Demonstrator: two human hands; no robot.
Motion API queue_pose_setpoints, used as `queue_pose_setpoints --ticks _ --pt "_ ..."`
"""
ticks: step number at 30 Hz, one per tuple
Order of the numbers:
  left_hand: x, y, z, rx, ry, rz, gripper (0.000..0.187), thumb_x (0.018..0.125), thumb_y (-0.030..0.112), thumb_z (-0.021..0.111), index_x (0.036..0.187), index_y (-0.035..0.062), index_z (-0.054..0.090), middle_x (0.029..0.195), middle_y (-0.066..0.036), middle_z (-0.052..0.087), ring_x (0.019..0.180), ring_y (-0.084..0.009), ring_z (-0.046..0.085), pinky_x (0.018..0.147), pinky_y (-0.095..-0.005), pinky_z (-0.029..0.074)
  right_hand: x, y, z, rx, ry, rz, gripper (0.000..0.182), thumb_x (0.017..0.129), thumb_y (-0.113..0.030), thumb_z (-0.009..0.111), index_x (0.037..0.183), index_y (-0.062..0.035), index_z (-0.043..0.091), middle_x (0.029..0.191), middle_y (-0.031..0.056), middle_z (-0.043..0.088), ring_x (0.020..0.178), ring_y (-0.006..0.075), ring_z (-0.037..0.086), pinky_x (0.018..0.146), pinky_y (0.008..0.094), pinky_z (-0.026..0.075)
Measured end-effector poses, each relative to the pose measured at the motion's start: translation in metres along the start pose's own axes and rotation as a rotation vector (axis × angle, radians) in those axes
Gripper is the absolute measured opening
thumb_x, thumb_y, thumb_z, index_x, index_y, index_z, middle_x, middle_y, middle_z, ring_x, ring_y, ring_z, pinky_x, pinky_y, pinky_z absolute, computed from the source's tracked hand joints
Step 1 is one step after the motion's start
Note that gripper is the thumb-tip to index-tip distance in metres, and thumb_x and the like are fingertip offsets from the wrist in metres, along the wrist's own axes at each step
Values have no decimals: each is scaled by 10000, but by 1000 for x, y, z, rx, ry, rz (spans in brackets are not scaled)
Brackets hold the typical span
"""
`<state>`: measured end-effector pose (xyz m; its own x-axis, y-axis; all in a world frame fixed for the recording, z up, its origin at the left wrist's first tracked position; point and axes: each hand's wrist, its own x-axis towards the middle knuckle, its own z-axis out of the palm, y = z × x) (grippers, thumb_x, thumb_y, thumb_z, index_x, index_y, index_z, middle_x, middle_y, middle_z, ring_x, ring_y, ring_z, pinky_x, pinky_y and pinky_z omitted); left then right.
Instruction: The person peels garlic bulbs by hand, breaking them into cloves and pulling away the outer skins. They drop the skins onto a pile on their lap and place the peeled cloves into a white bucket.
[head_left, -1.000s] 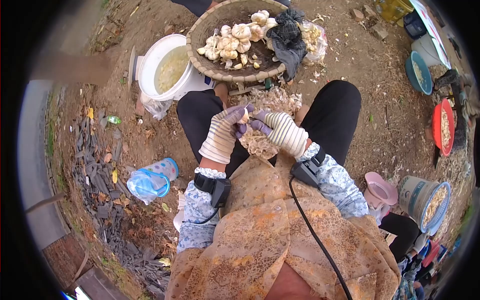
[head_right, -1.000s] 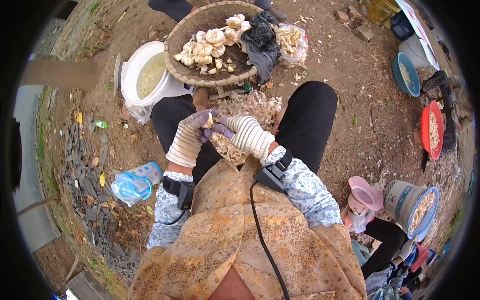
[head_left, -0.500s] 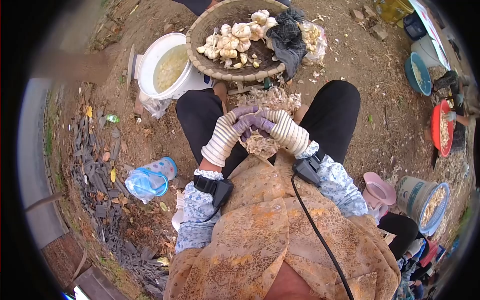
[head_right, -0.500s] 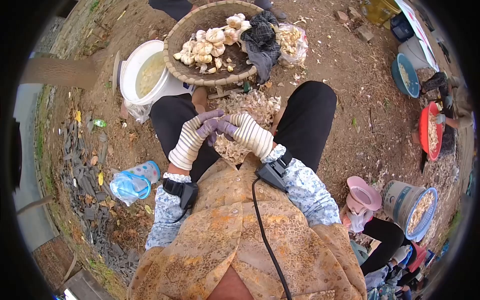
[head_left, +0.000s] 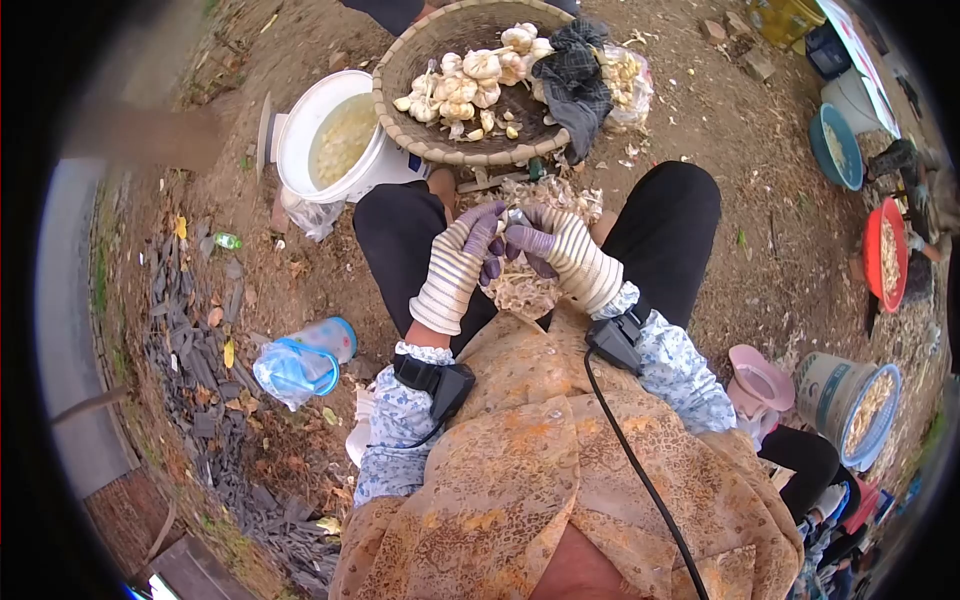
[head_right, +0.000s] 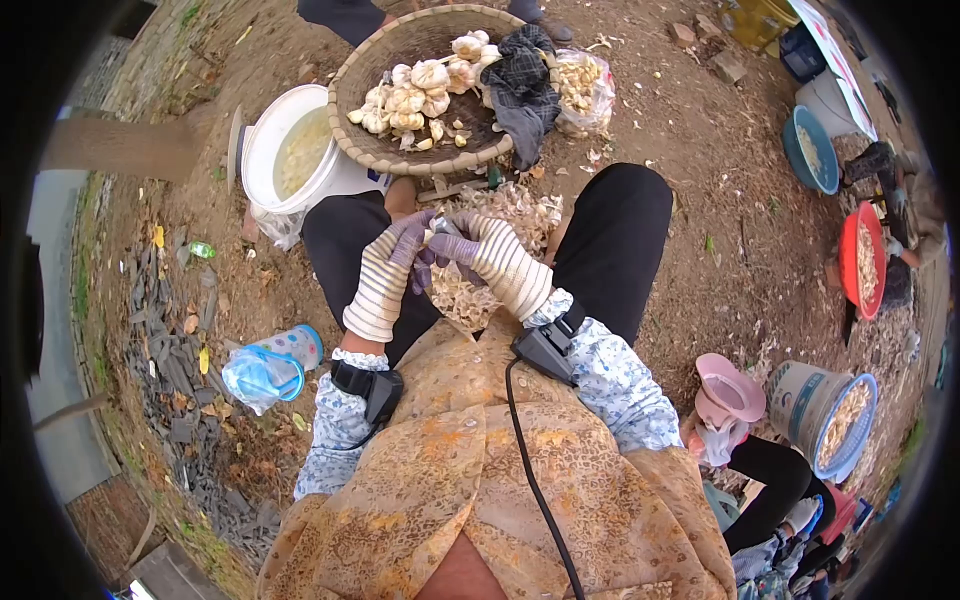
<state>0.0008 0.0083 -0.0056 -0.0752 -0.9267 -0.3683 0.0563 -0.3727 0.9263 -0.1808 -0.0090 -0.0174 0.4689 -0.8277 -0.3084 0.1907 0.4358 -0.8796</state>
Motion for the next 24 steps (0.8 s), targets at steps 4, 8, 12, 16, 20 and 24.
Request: queue_pose_setpoints --ticks 4,8,12,16,20,24 --pt "0 5 2 118 -40 20 353 1000 228 557 1256 -12 595 727 -21 626 533 -53 564 440 -181 420 5 6 -2 135 11 0 269 903 -269 698 1053 -49 659 730 -43 593 539 4 434 467 167 304" --pt "1 3 1 3 -59 3 351 966 195 610 1247 -15 601 744 -24 642 532 -60 569 451 -186 438 6 8 -5 189 39 23 235 905 -247 695 1035 -57 652 736 -30 605 523 6 423 453 169 295" --pt "-1 9 2 284 -116 -31 410 936 135 652 1302 -27 566 980 -62 691 738 -52 616 625 -184 497 8 8 -7 251 6 71 210 905 -239 694 1002 -61 640 743 -9 616 483 22 403 427 181 280" --pt "12 -25 -9 407 -184 191 549 931 135 663 1422 -4 460 1273 -93 596 1119 -120 541 968 -278 453 6 14 -7 345 -31 134 176 917 -222 679 990 -66 640 703 -18 589 472 32 392 424 192 272" --pt "10 -18 -3 494 -194 393 550 939 160 658 1430 15 457 1091 -62 656 930 -98 608 788 -239 514 4 25 -15 490 -86 196 138 925 -213 664 938 -76 658 741 -21 612 520 30 410 465 185 290" --pt "-2 4 2 11 -227 -87 513 959 243 630 1405 33 490 791 -4 618 595 -61 563 489 -189 415 5 30 -15 737 -32 256 158 937 -190 654 1027 -64 622 767 -9 602 477 15 378 425 187 273"
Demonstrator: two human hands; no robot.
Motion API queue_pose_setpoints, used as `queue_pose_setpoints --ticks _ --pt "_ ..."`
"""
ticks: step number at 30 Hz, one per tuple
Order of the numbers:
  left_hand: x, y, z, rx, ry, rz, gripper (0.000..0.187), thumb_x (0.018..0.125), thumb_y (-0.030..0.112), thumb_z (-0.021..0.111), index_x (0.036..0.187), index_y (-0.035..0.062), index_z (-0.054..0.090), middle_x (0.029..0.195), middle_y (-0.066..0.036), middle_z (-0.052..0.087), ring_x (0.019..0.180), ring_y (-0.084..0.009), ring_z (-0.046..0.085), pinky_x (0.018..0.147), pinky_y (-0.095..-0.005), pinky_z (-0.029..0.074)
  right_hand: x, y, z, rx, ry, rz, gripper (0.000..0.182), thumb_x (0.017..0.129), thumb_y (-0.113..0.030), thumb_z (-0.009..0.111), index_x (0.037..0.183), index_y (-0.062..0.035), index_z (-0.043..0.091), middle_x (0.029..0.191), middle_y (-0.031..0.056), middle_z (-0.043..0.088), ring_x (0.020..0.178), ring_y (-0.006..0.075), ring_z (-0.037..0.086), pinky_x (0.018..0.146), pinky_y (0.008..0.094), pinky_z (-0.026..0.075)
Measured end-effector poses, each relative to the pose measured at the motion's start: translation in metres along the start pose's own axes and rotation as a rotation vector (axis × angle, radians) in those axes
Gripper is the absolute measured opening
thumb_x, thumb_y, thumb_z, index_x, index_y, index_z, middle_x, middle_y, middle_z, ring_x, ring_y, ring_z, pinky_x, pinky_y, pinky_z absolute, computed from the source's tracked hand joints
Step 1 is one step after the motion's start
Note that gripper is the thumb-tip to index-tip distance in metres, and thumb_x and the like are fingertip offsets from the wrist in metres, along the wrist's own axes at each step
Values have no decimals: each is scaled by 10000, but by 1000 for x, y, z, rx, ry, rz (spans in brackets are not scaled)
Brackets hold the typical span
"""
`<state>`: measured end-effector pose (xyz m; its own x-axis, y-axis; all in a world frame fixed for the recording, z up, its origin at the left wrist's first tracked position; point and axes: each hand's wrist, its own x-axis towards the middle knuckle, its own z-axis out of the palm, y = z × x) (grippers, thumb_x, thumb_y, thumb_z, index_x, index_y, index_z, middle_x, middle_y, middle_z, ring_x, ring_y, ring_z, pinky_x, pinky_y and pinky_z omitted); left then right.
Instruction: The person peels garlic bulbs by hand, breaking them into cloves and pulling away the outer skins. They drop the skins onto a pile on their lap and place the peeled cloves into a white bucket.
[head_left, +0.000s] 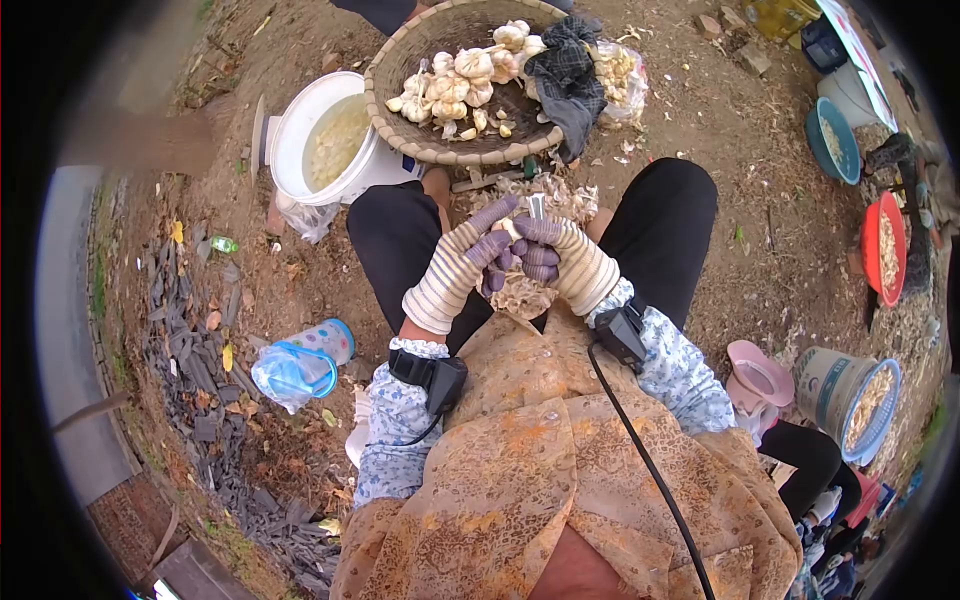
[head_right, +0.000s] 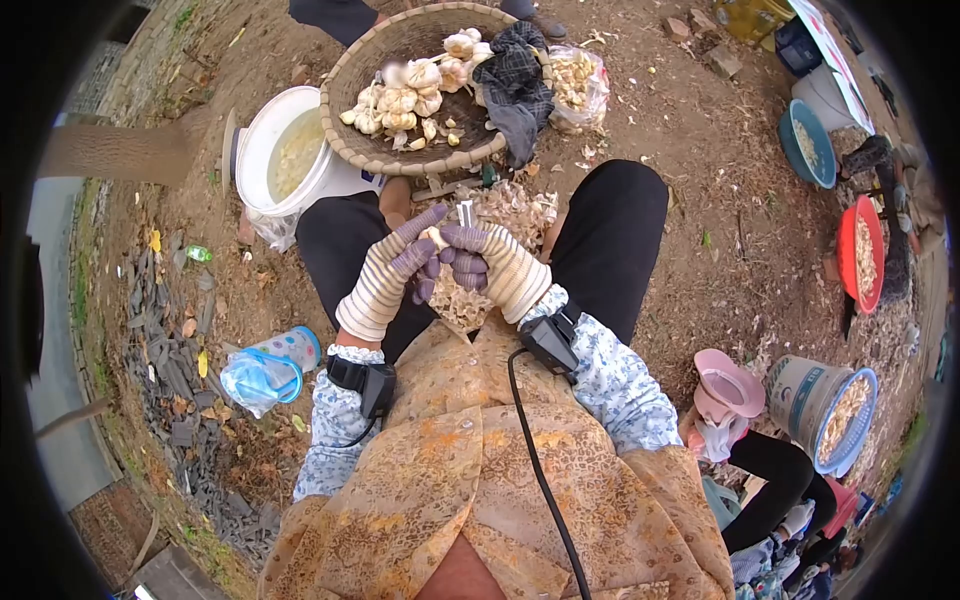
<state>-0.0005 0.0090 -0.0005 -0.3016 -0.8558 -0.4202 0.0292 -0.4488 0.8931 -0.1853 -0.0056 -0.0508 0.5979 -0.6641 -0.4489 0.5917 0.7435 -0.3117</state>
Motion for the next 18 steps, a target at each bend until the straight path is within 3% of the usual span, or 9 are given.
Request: queue_pose_setpoints --ticks 1,5,7,9,10,14,16,18 --pt "0 0 1 -111 -2 30 496 966 266 616 1392 36 506 717 13 586 507 -52 522 424 -179 359 0 -1 0 0 1 0 158 937 -190 654 1027 -64 622 767 -9 602 477 15 378 425 187 273" --pt "2 -7 3 -323 36 16 436 986 249 574 1358 24 535 727 3 595 528 -66 545 440 -183 386 0 -5 3 -62 -31 -51 171 930 -194 665 1036 -66 623 771 -13 609 475 18 386 425 182 270" --pt "3 -7 6 -217 75 38 438 986 245 570 1360 21 532 726 3 593 524 -66 542 436 -184 379 -1 -7 7 -140 -26 -75 174 926 -195 672 1032 -65 626 763 -16 608 475 18 386 425 181 268" --pt "1 -5 6 -113 117 63 439 987 240 567 1363 17 528 724 3 590 520 -66 538 432 -185 373 0 -7 13 -490 -24 -190 176 920 -200 680 1017 -61 632 743 -22 598 480 16 382 431 182 268" --pt "0 -5 6 -103 100 68 445 987 239 566 1367 11 523 724 3 587 519 -66 535 429 -188 367 0 -8 12 -490 -24 -189 176 920 -200 680 1017 -61 632 743 -22 598 480 16 382 431 182 268" --pt "-4 0 5 -239 11 4 482 986 244 568 1393 -3 489 707 10 571 510 -67 520 431 -198 361 -3 -8 6 -393 -97 -142 160 923 -194 676 1004 -63 632 720 -24 575 481 15 363 438 182 272" --pt "-3 -5 0 -347 -50 26 464 986 255 571 1374 8 509 734 2 586 530 -73 533 436 -197 373 -2 -4 2 77 -75 14 146 924 -166 671 1013 -59 629 719 -17 567 477 22 359 437 187 275" --pt "3 -15 -4 -455 -113 48 447 986 266 575 1356 19 529 761 -5 600 550 -78 546 441 -196 385 -1 -2 0 92 -96 -2 145 929 -159 664 1023 -56 626 730 -10 575 474 25 359 438 188 278"
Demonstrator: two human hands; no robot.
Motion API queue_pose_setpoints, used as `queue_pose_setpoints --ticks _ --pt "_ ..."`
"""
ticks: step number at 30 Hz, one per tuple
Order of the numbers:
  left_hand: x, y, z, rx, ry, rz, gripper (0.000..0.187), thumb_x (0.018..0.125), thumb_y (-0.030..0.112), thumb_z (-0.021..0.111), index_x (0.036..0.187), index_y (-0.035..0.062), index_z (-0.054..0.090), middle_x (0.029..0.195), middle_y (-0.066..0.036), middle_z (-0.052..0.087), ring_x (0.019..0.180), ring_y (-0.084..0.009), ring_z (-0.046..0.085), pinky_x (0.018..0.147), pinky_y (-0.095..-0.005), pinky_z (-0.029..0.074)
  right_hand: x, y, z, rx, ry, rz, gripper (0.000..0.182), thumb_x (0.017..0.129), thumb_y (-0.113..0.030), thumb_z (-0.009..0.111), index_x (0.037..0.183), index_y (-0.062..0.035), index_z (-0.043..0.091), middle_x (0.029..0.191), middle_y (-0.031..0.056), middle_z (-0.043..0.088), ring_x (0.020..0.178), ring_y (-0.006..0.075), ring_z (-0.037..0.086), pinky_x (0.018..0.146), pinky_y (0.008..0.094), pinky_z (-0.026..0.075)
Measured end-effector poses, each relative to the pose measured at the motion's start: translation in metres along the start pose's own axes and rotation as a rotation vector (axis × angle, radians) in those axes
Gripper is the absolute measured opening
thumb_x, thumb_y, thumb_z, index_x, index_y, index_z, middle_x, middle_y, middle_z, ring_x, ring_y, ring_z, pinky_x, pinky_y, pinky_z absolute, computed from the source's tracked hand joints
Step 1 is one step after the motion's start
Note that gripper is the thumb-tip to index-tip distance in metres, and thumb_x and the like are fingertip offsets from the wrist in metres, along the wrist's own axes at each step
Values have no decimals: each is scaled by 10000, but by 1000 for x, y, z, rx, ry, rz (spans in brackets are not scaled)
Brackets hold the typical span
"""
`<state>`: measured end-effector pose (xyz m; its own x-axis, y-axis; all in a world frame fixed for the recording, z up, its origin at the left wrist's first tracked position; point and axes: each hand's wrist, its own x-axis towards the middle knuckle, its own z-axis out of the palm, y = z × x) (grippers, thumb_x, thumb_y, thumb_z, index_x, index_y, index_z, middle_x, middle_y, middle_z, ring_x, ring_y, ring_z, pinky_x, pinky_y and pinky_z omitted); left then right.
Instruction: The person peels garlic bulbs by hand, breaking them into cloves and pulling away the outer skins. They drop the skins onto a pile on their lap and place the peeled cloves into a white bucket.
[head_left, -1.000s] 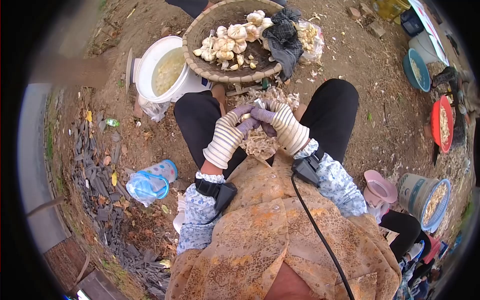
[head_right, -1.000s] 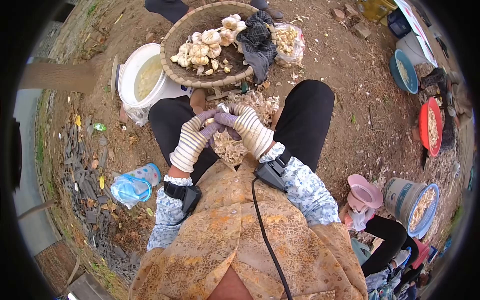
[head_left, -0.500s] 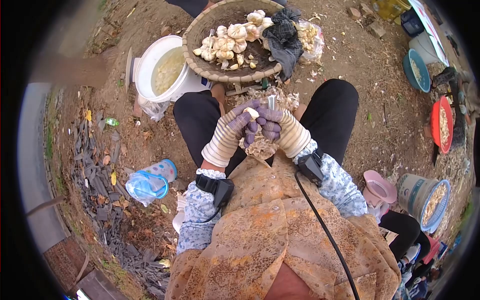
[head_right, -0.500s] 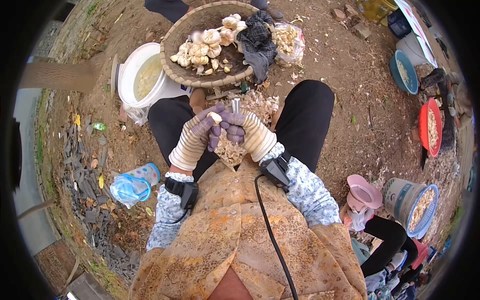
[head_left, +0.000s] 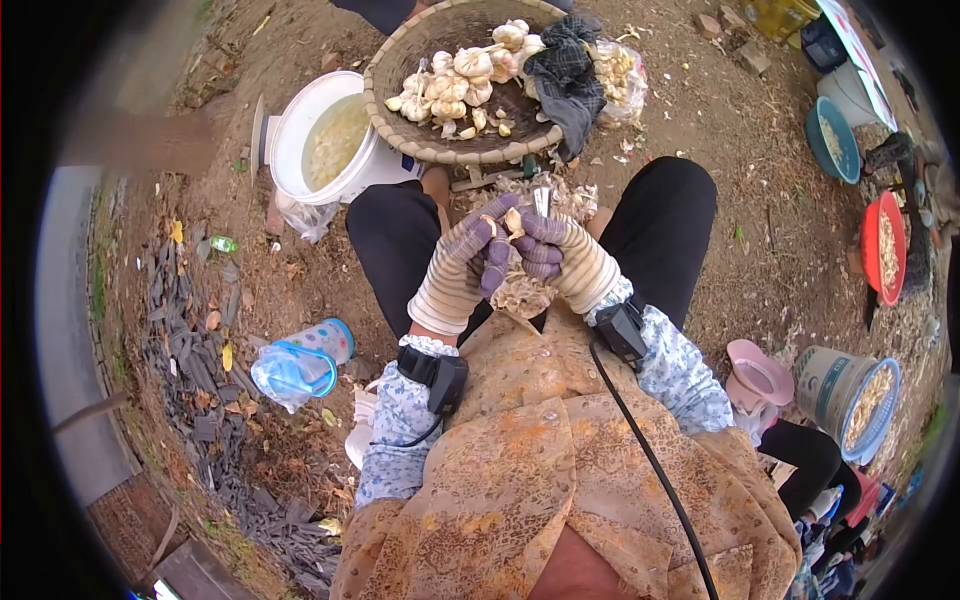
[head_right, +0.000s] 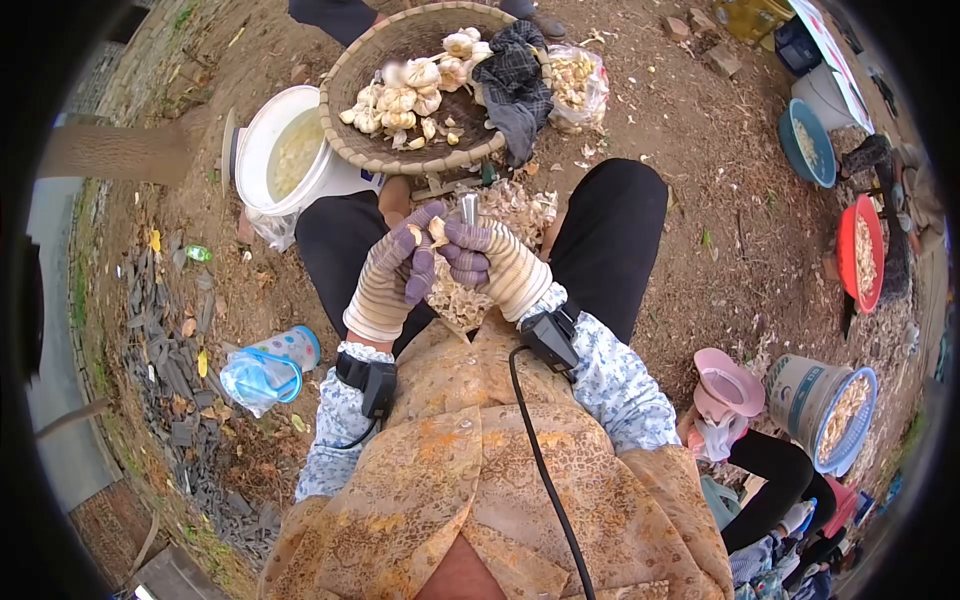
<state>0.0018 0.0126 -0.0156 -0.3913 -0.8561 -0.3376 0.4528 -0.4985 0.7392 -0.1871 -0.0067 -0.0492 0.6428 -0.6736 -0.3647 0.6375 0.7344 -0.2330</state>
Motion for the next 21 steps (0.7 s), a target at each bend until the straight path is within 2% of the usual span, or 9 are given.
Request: queue_pose_setpoints --ticks 3,5,7,9,12,15,16,19,21 --pt "10 -7 -5 -277 48 125 401 982 291 582 1260 2 568 781 0 596 541 -87 534 462 -196 390 -5 -6 10 -124 42 -103 148 931 -163 666 1020 -50 632 746 0 592 475 27 366 441 190 282" --pt "12 -5 1 -167 389 128 366 982 305 585 1197 8 580 826 -3 605 571 -93 553 496 -199 418 -5 -7 18 -261 104 -185 154 928 -173 673 1008 -46 641 753 3 601 479 27 373 443 191 284" --pt "9 -10 0 -7 335 178 331 960 246 631 1182 3 597 791 -1 606 591 -86 560 524 -206 439 -1 -2 20 -604 198 -325 168 915 -196 696 972 -40 667 771 6 621 482 24 381 440 197 276" --pt "10 -12 0 325 285 151 270 926 164 676 1137 3 625 768 -7 622 602 -80 562 527 -204 443 1 4 23 -634 206 -367 168 902 -185 709 964 -34 671 772 1 620 537 30 424 482 201 320" --pt "10 -14 -11 306 285 157 249 904 126 697 1111 -2 644 772 -13 641 597 -70 553 532 -202 449 9 9 19 -728 174 -493 184 873 -164 737 940 -9 664 774 -7 616 731 66 549 648 237 457" --pt "7 -9 -6 279 327 169 242 927 118 664 1135 -4 650 778 -14 639 601 -71 549 544 -209 463 14 8 8 -1001 198 -420 236 877 -195 740 966 -1 640 813 10 625 743 83 557 662 259 472" --pt "5 -5 -2 276 368 167 236 941 107 640 1150 -3 654 769 -13 631 609 -72 548 555 -213 472 10 2 13 -1263 226 -441 295 895 -235 723 1005 16 614 868 58 650 777 130 585 697 298 492" --pt "1 -2 -1 471 380 242 238 972 73 576 1186 8 657 815 -4 604 667 -68 546 603 -210 470 16 6 2 -1202 126 -527 325 923 -276 684 1021 22 600 902 120 659 825 193 615 750 332 504" --pt "-2 -1 -3 560 351 266 246 968 45 566 1195 15 656 883 -16 594 711 -75 547 619 -207 470 15 3 -3 -1316 71 -480 358 951 -299 634 1080 33 602 945 191 673 887 293 657 803 368 509"
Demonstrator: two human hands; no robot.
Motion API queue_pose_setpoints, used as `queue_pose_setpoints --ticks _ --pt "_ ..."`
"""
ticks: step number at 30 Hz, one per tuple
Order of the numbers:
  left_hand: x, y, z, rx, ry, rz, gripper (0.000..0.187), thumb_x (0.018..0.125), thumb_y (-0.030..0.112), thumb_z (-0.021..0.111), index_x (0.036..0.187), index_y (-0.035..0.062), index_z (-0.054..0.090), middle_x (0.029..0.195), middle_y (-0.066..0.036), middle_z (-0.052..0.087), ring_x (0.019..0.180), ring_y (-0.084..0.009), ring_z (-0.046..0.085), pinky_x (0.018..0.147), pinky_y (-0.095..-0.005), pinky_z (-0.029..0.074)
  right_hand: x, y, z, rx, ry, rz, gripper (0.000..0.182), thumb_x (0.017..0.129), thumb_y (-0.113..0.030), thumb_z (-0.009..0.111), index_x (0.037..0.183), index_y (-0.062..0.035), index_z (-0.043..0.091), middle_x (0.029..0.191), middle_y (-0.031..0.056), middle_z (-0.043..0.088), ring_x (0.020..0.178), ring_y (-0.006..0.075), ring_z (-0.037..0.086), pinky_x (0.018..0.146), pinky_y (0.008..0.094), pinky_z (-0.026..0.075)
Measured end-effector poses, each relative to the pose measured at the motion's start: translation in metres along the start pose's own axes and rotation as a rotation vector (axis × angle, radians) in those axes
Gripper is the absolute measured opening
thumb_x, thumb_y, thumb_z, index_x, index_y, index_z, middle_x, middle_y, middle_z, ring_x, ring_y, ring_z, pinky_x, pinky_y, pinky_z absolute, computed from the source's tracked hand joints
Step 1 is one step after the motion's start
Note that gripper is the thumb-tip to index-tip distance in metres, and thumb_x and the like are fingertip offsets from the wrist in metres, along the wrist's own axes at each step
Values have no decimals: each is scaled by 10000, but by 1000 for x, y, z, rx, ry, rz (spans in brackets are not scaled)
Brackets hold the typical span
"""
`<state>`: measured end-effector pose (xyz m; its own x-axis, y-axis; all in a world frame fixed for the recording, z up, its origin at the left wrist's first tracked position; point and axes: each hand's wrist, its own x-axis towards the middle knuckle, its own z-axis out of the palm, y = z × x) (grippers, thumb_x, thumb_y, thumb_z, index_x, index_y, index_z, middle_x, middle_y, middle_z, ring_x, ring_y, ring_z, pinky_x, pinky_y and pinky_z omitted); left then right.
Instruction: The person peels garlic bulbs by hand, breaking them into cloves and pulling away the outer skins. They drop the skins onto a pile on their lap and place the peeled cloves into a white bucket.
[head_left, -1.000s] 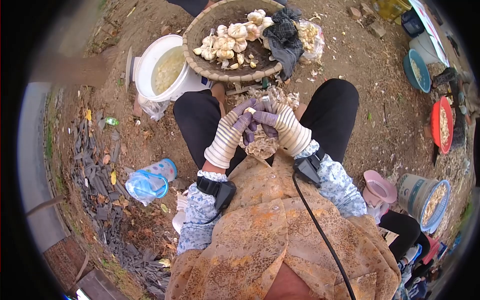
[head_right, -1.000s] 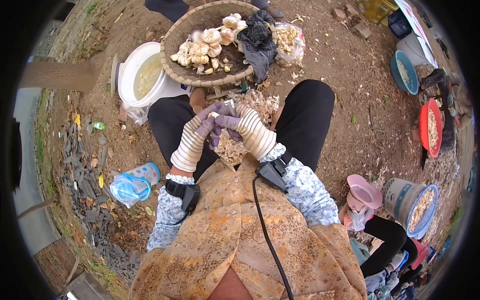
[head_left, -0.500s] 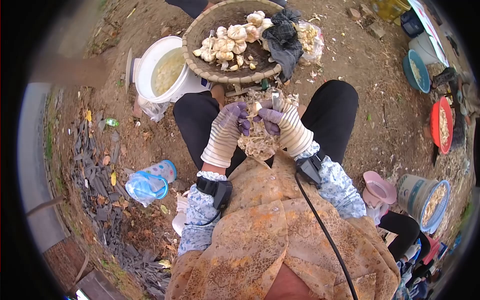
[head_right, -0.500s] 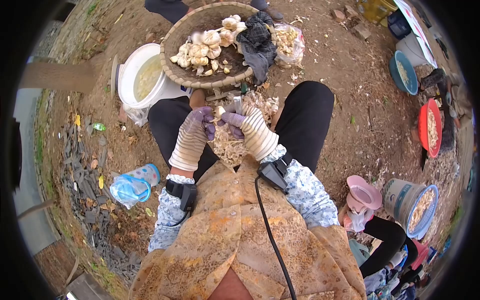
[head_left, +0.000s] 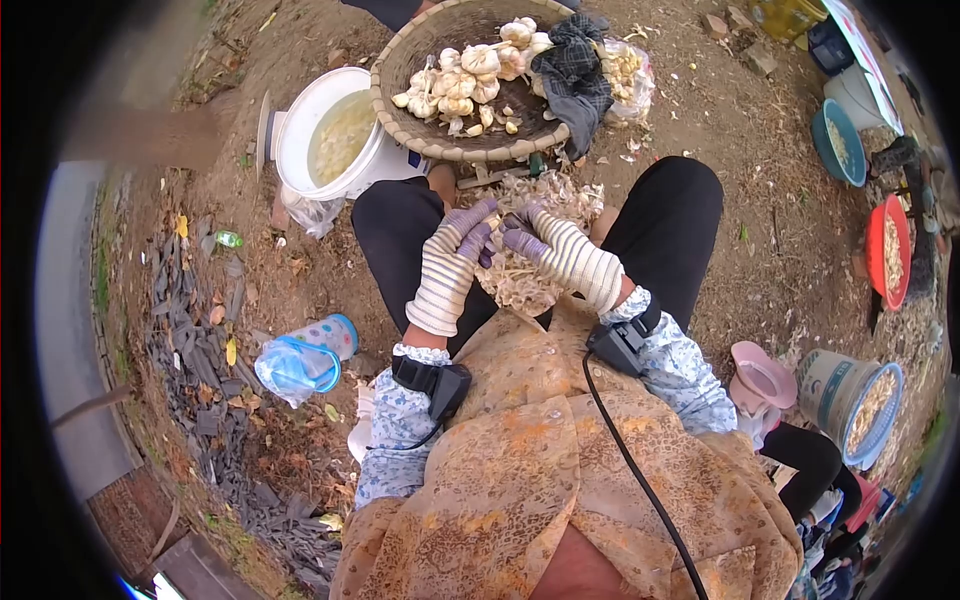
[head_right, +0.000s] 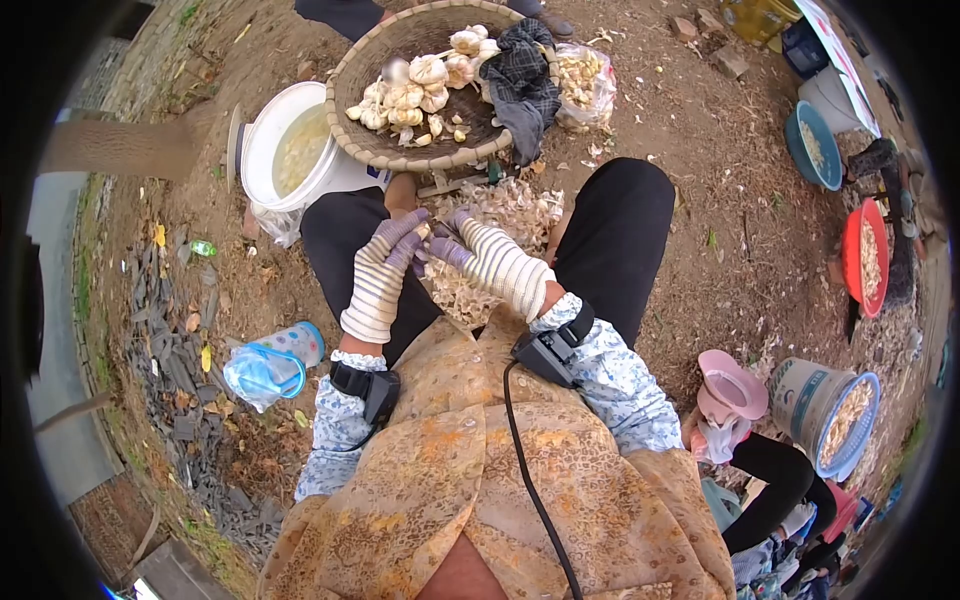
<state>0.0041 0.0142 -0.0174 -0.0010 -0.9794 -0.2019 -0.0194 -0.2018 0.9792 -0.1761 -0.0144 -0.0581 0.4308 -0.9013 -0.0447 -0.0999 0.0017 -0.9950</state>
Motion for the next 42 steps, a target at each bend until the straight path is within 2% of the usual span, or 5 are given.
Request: queue_pose_setpoints --ticks 10,20,24,35,42 --pt "2 8 -18 337 -235 91 286 941 -11 540 1186 54 674 894 -19 536 723 -95 489 642 -242 415 -4 -18 -6 -239 -190 122 324 980 -261 597 1168 0 637 866 166 684 785 245 635 729 359 498" --pt "-5 -7 -20 -498 -330 -233 429 938 298 655 1250 5 622 774 -12 606 666 -71 526 577 -216 422 -8 -19 -12 -2 -217 -38 323 988 -306 577 1083 -10 666 691 64 593 614 147 522 588 291 430" --pt "-6 6 -12 -102 -274 -85 381 981 288 595 1275 47 619 809 -2 621 670 -86 561 607 -231 466 -14 -37 -14 382 -199 335 368 994 -366 556 1001 -21 686 647 -27 515 601 62 432 560 239 344" --pt "-3 -5 -14 -163 -131 40 193 984 133 577 1139 21 605 837 -30 640 700 -83 584 626 -224 485 -21 -27 -25 835 -158 446 350 958 -376 621 972 -31 679 629 -23 561 437 34 397 404 186 260" --pt "-5 2 2 143 -112 63 197 988 98 560 1170 58 621 824 6 626 720 -59 562 642 -210 479 -5 -29 -11 643 -3 387 204 886 -202 694 954 -11 668 696 23 629 456 32 435 413 186 297"
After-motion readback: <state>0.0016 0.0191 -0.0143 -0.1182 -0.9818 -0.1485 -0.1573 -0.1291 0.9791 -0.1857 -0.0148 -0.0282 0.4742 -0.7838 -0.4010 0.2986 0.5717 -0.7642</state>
